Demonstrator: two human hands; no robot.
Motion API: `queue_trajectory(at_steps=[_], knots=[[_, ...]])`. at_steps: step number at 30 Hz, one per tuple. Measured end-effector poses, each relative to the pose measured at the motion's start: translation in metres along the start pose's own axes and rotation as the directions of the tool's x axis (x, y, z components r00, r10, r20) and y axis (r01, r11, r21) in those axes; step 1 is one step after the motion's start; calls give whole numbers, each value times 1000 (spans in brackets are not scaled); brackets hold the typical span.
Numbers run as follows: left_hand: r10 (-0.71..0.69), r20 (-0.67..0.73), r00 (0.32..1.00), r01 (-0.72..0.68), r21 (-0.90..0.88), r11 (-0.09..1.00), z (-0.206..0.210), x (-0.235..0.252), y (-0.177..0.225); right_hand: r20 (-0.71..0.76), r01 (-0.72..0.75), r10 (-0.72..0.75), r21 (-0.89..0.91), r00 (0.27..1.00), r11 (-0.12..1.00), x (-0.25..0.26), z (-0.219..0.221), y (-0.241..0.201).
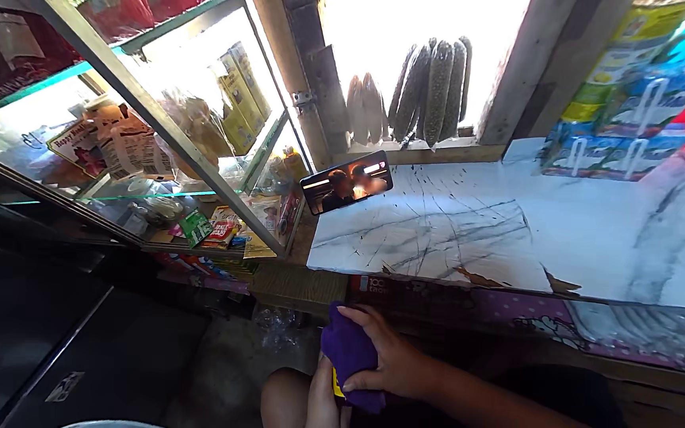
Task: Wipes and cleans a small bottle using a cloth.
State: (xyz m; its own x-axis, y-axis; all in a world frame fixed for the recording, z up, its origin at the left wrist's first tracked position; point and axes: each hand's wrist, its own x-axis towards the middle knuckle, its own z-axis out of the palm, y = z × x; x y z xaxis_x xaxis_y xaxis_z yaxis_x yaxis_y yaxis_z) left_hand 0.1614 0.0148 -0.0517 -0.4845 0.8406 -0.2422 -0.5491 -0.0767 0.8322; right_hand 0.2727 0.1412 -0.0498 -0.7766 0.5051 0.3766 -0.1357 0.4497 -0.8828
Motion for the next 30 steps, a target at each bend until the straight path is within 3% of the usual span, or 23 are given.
queue_trajectory(at_steps=[9, 12, 16, 24, 26, 30], knots=[[-113, 181, 977, 117, -10, 993, -7, 1, -3, -155, 48, -42, 31, 987, 998, 6, -15, 1], [-101, 112, 989, 107, -48, 993, -4, 0, -3, -53, 16, -12, 88, 999, 996, 4, -15, 1], [-84, -30, 996, 81, -84, 993, 2, -1, -2, 67, 40, -41, 23, 997, 999, -1, -7, 2], [-119, 17, 993, 117, 66, 991, 1, -9, -6, -141, 80, -74, 40, 987, 996, -3, -10, 6], [-126, 42, 991, 122, 82, 989, 2, -10, -6, -143, 72, -63, 59, 988, 996, -5, -11, 7], [-59, -76, 995, 66, 89, 994, 6, -10, -6, -54, 73, -68, 84, 996, 994, -13, -8, 10]])
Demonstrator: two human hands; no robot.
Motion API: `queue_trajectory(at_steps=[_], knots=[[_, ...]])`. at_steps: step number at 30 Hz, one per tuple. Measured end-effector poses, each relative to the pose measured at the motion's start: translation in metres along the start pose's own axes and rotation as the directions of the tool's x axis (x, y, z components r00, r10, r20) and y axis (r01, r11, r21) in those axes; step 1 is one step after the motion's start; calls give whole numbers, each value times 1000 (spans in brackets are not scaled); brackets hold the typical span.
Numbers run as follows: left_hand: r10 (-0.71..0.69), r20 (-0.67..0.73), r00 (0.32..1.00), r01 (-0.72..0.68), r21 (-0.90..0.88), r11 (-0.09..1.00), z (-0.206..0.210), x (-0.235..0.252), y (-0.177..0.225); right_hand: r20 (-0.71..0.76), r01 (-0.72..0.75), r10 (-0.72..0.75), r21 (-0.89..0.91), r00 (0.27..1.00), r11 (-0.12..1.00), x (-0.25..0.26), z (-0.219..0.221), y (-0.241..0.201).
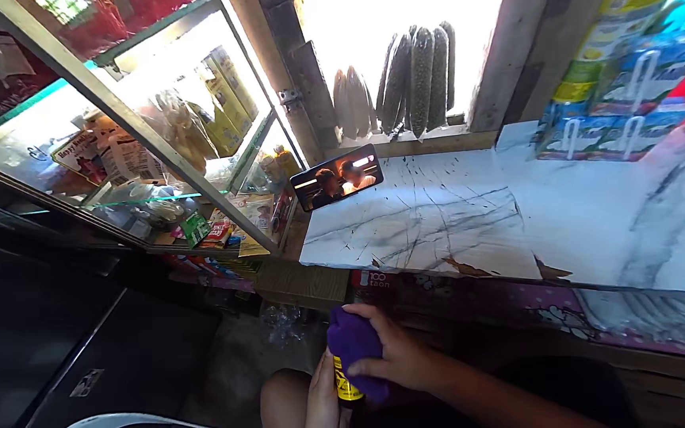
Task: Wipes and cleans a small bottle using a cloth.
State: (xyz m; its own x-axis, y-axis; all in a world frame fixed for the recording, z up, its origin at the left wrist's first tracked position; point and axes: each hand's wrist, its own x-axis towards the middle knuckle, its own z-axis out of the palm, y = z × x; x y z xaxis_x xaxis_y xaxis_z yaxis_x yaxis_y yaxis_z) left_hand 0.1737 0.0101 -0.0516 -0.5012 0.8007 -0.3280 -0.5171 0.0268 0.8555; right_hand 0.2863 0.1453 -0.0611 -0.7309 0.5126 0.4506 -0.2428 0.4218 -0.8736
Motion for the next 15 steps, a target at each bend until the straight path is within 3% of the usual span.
queue_trajectory(at_steps=[3, 9, 12, 15], knots=[[33, -88, 996, -35, -16, 999, 1, 0, -5, 81, -6, 10, -55, 997, 998, -7, 4, 0], [68, -60, 996, -70, -32, 997, 0, -2, -13, 136, -9, 26, -122, 990, 992, 5, -4, -12], [94, -115, 989, -102, -61, 993, 7, -4, -1, 319, 40, 44, -253, 947, 967, 34, -17, -32], [158, -150, 976, -172, -88, 981, 15, -4, 18, 522, 86, 115, -345, 845, 935, 71, -29, -57]])
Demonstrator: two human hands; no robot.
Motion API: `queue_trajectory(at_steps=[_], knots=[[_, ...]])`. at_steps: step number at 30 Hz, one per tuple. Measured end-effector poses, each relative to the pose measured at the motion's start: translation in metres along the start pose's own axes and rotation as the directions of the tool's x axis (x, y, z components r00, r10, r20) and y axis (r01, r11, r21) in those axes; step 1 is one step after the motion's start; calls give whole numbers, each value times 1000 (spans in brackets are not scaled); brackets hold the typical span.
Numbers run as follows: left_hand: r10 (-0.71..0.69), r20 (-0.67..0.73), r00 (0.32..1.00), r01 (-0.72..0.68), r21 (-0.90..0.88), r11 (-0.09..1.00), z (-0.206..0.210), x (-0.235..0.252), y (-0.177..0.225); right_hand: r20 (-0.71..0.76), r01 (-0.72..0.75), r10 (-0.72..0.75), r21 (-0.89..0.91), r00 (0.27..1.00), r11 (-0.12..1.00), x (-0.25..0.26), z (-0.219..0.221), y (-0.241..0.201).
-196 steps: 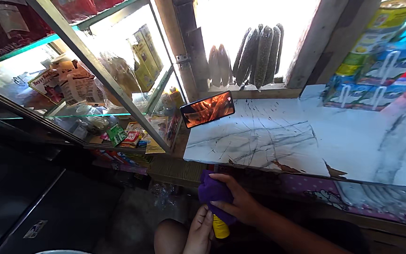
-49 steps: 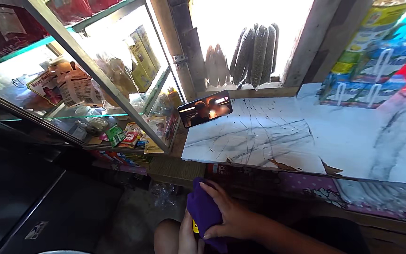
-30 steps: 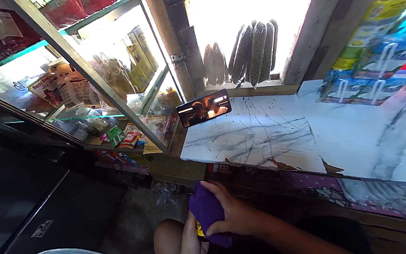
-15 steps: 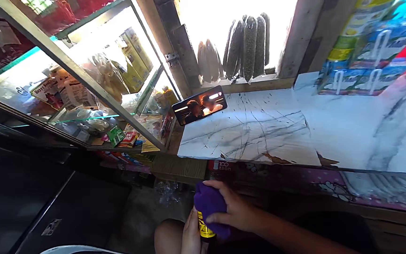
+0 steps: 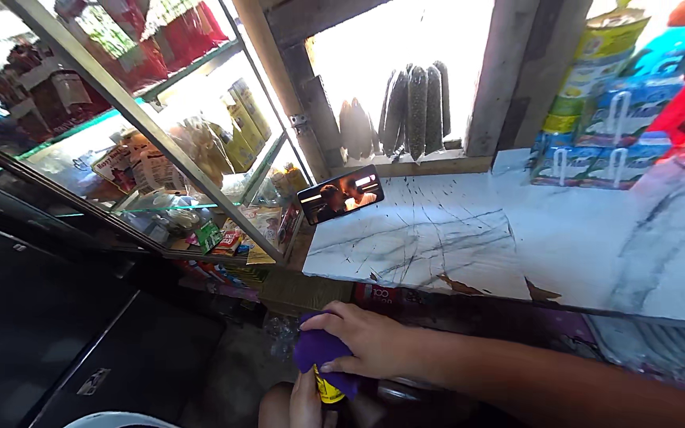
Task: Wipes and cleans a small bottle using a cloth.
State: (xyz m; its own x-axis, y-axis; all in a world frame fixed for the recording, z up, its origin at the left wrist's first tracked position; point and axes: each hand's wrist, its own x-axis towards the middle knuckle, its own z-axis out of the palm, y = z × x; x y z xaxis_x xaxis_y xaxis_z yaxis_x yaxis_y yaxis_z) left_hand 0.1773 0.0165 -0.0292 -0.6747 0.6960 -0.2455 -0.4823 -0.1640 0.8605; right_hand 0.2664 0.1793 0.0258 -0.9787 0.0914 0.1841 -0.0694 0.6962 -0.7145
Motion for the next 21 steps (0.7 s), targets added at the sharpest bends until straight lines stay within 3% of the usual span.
queue_trajectory(at_steps=[5, 9, 13, 16, 21], knots=[[34, 52, 998, -28, -126, 992, -1, 14, 15, 234, 75, -44, -125, 971, 989, 35, -43, -15], [7, 64, 998, 4, -165, 986, 10, 9, 30, 307, 145, -97, -138, 947, 980, 45, -64, -14], [92, 150, 984, -67, -164, 984, 13, 11, 34, 272, 138, -134, 7, 953, 990, 44, -64, 1], [138, 71, 988, -125, -165, 978, 24, 18, 33, 214, 109, -136, 136, 967, 985, 42, -59, 14], [229, -60, 972, -236, -153, 960, 48, 37, 35, 86, 94, -112, 191, 990, 977, 39, -64, 10]])
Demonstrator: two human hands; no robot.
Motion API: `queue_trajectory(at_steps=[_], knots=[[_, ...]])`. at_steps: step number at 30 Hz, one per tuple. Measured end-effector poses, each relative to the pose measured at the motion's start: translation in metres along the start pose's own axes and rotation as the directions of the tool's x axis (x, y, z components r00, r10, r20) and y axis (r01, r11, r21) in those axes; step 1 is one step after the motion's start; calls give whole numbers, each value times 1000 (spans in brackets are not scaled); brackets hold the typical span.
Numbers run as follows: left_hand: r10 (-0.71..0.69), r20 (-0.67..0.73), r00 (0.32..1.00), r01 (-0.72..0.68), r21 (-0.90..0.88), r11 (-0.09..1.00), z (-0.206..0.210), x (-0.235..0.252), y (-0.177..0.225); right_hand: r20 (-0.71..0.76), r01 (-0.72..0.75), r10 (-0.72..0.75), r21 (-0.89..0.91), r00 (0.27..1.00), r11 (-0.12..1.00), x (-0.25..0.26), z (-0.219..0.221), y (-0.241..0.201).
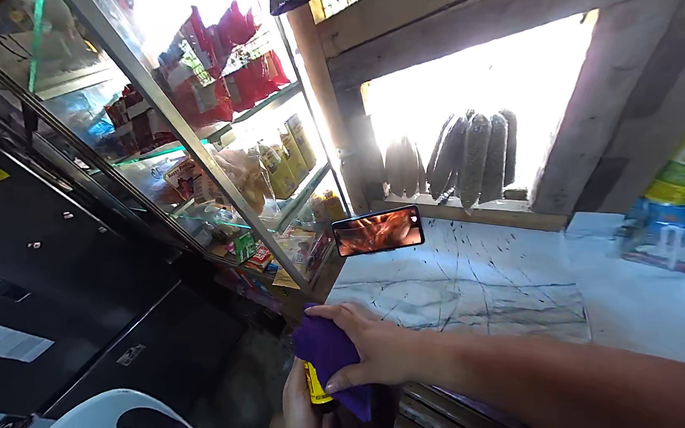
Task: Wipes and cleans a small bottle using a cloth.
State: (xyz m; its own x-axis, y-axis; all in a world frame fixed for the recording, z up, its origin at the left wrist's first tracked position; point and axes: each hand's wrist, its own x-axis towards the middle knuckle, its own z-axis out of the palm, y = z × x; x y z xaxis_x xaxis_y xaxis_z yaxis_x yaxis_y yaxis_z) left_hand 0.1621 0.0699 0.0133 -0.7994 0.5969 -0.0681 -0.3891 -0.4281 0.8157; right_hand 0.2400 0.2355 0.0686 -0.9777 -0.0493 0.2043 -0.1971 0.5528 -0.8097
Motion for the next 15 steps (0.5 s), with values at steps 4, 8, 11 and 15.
queue_trajectory(at_steps=[4, 8, 11, 15], knots=[[123, 115, 986, -126, 16, 992, 6, 11, 0, -183, 72, -75, -20, 980, 997, -4, 3, -1], [177, 192, 965, -187, 33, 982, 5, 10, -6, -251, 43, -80, -150, 965, 988, -8, 2, -14], [99, 236, 967, -114, 48, 992, 2, 7, -9, -252, 26, -66, -158, 965, 987, -8, -2, -18], [34, 302, 953, -53, 53, 997, 1, 8, -6, -250, -25, 11, -54, 968, 998, -3, -7, -16]])
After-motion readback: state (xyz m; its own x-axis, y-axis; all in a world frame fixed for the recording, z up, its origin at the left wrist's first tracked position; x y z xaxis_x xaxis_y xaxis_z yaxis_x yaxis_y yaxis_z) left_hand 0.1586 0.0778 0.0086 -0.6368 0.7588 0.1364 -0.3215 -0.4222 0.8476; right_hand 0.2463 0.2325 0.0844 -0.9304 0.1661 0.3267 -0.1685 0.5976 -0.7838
